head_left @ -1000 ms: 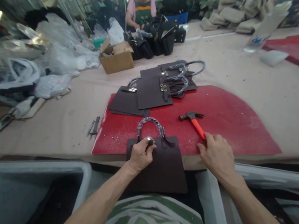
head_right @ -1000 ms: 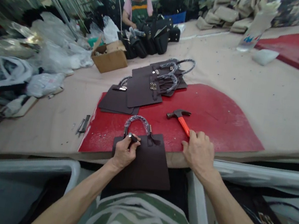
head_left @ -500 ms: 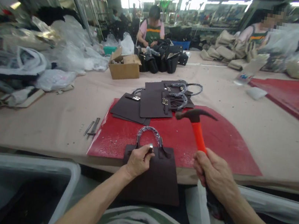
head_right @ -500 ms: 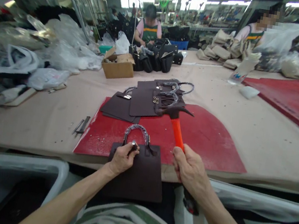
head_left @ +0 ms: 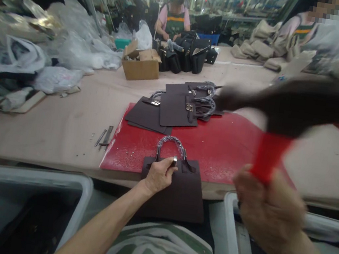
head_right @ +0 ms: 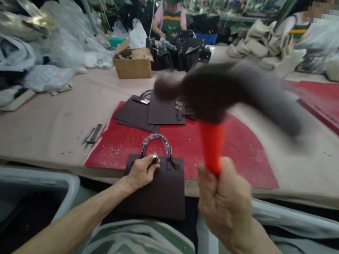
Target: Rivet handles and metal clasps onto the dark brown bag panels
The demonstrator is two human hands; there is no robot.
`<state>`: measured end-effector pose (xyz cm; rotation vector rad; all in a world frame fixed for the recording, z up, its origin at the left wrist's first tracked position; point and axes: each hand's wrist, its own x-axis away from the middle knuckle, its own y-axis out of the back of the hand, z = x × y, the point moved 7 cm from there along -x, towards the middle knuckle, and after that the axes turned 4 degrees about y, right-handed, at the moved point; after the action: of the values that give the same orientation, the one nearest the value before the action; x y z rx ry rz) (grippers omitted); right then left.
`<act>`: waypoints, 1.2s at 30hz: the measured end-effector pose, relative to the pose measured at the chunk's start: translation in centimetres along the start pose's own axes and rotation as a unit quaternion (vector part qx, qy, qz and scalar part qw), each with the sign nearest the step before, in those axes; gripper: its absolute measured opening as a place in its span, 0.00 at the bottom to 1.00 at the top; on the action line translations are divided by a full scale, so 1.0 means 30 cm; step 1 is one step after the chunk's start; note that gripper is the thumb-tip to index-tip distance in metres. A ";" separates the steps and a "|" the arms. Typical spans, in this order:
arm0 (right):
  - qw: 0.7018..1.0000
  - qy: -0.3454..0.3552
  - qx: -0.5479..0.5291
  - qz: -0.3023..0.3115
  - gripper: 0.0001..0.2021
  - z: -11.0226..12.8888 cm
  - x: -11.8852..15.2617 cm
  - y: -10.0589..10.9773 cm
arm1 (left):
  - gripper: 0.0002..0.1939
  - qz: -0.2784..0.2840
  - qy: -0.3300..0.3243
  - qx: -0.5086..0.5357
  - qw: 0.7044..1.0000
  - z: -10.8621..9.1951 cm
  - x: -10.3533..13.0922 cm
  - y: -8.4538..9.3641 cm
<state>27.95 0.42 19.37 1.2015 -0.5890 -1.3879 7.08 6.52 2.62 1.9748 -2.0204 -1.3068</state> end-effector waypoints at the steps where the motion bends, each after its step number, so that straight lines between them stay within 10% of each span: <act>1: 0.999 0.016 0.011 0.045 0.20 -0.006 0.010 -0.039 | 0.05 0.003 -0.003 -0.002 1.000 -0.001 0.001 -0.002; 5: 0.985 0.022 0.019 0.170 0.17 -0.107 0.036 -0.164 | 0.06 0.005 -0.010 0.000 1.000 -0.006 0.004 -0.004; 14: 0.969 -0.171 0.062 0.166 0.17 -0.403 -0.023 -0.345 | 0.05 -0.003 -0.012 0.026 1.000 -0.015 -0.002 0.012; 22: 0.993 0.107 0.000 0.059 0.24 -0.038 -0.049 -0.476 | 0.05 0.017 0.014 0.036 0.999 -0.005 -0.004 0.018; 29: 0.993 0.066 -0.021 0.098 0.30 -0.005 -0.028 -0.634 | 0.06 -0.043 0.169 0.172 0.970 0.039 0.010 0.049; 36: 0.995 0.048 -0.027 0.084 0.26 -0.013 -0.043 -0.621 | 0.18 -0.155 0.336 0.160 0.915 0.301 0.038 0.412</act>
<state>20.29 5.90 3.24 1.1423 -0.5691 -1.1907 -8.14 8.37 3.14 2.4892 -1.6842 -0.2097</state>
